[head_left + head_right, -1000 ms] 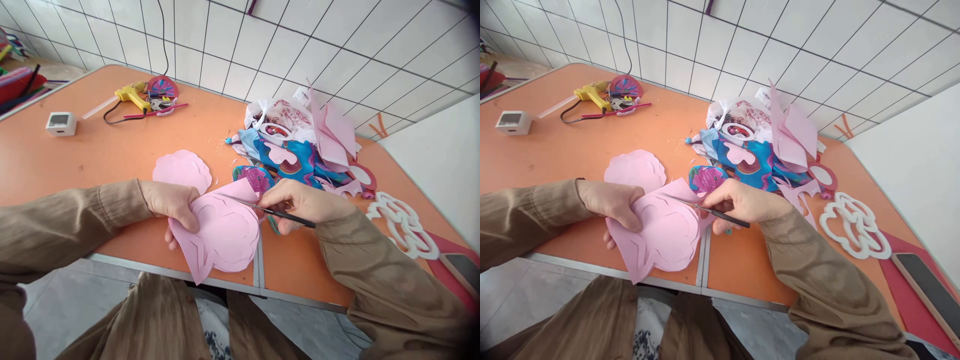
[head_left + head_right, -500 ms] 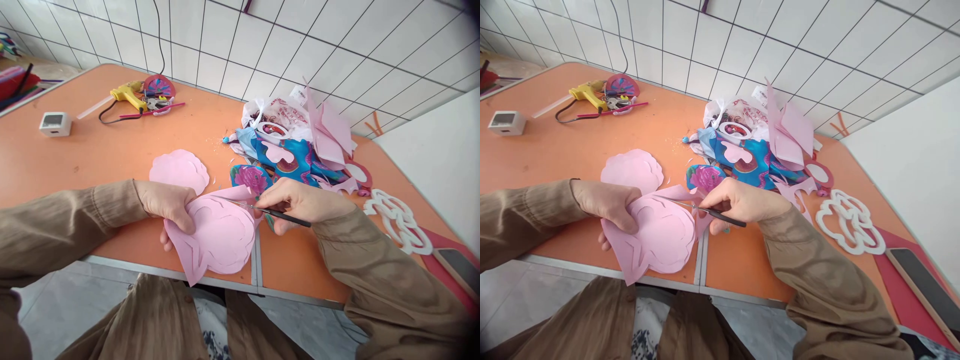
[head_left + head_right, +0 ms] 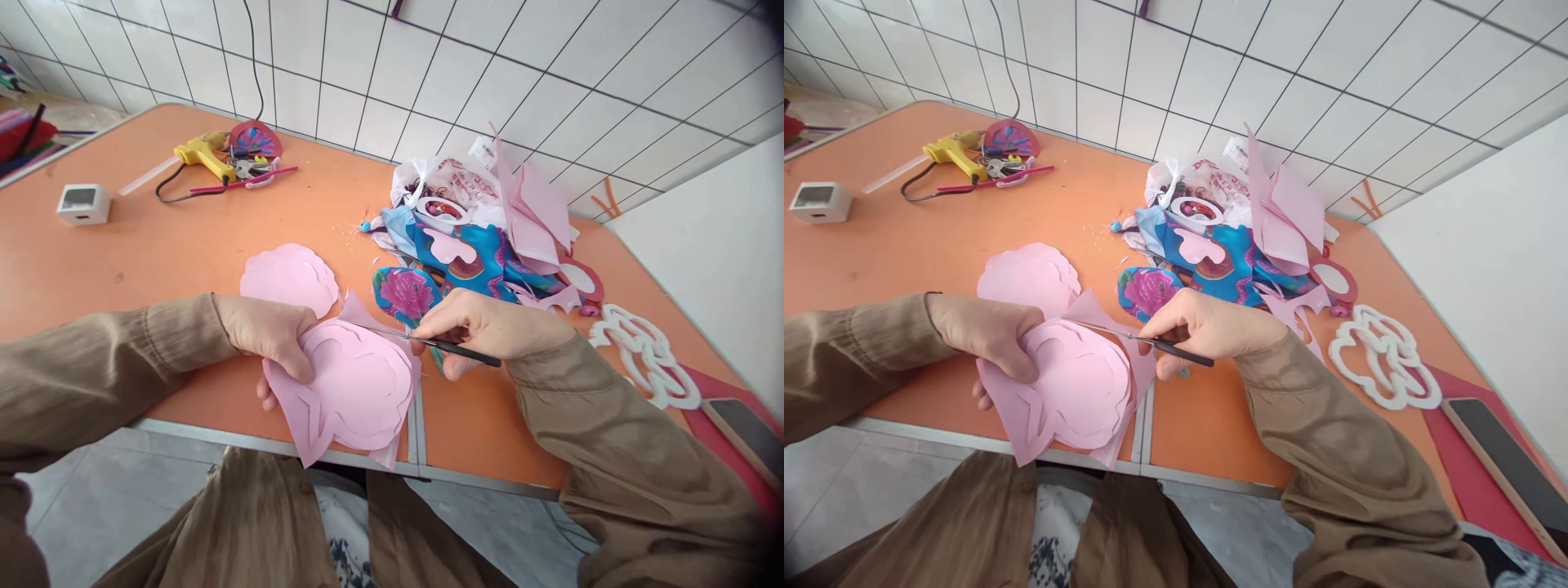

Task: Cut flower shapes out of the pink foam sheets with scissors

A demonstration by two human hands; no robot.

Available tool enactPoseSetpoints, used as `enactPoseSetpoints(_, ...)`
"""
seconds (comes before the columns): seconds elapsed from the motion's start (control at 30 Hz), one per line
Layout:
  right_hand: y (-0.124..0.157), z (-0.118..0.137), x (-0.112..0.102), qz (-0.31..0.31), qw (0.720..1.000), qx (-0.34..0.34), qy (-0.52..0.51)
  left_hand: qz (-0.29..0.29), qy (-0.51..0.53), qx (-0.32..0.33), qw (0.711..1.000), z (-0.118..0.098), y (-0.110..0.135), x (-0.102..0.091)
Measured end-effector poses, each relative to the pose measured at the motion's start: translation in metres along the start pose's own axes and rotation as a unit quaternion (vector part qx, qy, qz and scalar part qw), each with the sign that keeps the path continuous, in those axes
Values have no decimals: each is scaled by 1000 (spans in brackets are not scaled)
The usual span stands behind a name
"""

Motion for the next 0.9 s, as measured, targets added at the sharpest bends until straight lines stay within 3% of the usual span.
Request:
enactPoseSetpoints(0.2,5,-9,-5,20,999,28,-31,-2,-11,17,1000,0,1,-1)
enactPoseSetpoints(0.73,-21,-9,6,17,997,-14,-70,-24,-17,-77,997,-3,0,0)
enactPoseSetpoints(0.9,-23,-7,8,26,995,-43,-83,-25,-20,-70,997,-4,1,0)
Point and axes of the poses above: each hand's wrist, its own y-axis away from the middle knuckle, its own x-axis out of the palm, z = x × y, the point moved 1 cm from there along -y, towards the middle knuckle, and after that the axes turned 6 degrees about -x, right-handed, at the moved point
